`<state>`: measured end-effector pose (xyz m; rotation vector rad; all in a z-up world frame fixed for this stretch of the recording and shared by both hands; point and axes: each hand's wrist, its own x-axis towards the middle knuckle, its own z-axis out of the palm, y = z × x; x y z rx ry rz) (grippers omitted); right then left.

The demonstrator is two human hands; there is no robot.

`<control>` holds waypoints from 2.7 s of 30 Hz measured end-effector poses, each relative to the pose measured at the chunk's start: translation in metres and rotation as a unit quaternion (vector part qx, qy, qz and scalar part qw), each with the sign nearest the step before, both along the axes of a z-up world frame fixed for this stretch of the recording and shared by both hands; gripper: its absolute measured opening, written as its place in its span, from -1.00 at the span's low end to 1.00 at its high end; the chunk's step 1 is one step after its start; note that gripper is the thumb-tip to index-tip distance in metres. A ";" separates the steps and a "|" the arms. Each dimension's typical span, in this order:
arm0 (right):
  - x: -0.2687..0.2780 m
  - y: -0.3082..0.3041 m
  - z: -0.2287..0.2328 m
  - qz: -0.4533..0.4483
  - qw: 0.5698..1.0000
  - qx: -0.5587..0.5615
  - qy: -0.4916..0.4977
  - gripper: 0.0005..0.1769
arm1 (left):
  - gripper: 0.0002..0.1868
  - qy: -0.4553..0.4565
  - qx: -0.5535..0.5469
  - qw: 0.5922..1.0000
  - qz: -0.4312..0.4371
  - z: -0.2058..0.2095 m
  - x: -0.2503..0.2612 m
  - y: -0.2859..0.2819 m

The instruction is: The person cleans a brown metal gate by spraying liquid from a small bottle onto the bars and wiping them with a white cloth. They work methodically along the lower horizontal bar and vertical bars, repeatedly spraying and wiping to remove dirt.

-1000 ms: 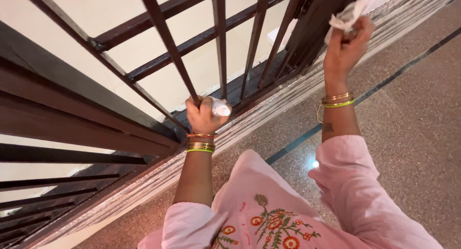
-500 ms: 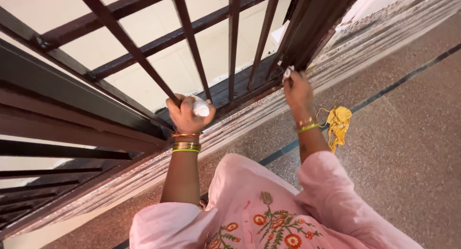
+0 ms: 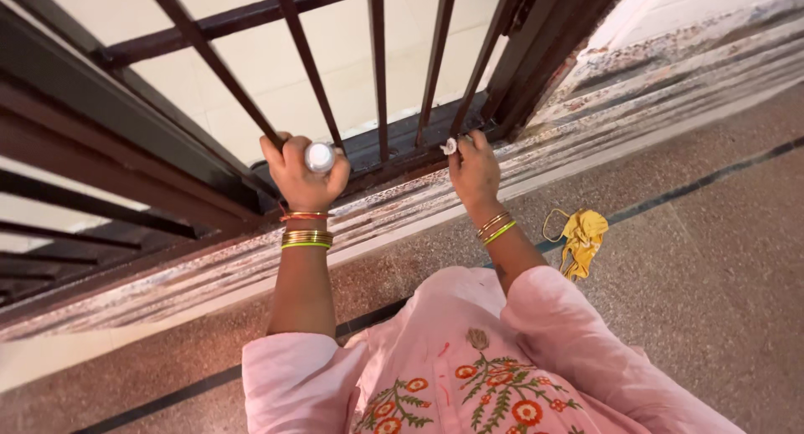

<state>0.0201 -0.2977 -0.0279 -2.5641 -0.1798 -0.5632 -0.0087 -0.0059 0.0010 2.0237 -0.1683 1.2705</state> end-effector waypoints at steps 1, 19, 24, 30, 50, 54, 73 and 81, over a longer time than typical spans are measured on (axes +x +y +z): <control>-0.001 0.004 -0.001 -0.004 0.999 -0.038 0.012 -0.72 | -0.58 0.005 -0.014 1.000 -0.003 0.001 -0.002 -0.002; -0.061 0.150 0.039 0.213 0.915 -0.287 0.188 -0.15 | -0.51 -0.038 0.010 0.999 0.030 -0.002 0.007 -0.003; -0.075 0.195 0.018 0.333 0.924 -0.188 0.020 -0.27 | -0.53 -0.030 0.005 0.999 0.024 -0.005 0.007 -0.002; -0.065 0.181 0.021 0.323 0.892 -0.263 0.177 -0.50 | -0.51 -0.028 0.016 0.999 0.027 -0.006 0.008 -0.001; -0.006 0.016 0.004 0.062 0.970 -0.199 0.122 -0.12 | -0.48 -0.019 -0.003 1.000 0.019 -0.002 0.005 -0.005; 0.004 0.008 -0.012 0.075 0.968 -0.209 0.119 -0.11 | -0.45 0.021 -0.002 1.000 0.006 0.002 0.001 -0.007; -0.024 0.163 -0.030 0.221 0.914 -0.304 0.155 -0.36 | -0.43 0.162 0.048 0.979 -0.112 0.031 -0.102 0.029; -0.072 0.238 -0.019 0.270 0.939 -0.198 0.076 -0.07 | -0.35 0.343 0.022 0.913 -0.219 -0.026 -0.184 0.077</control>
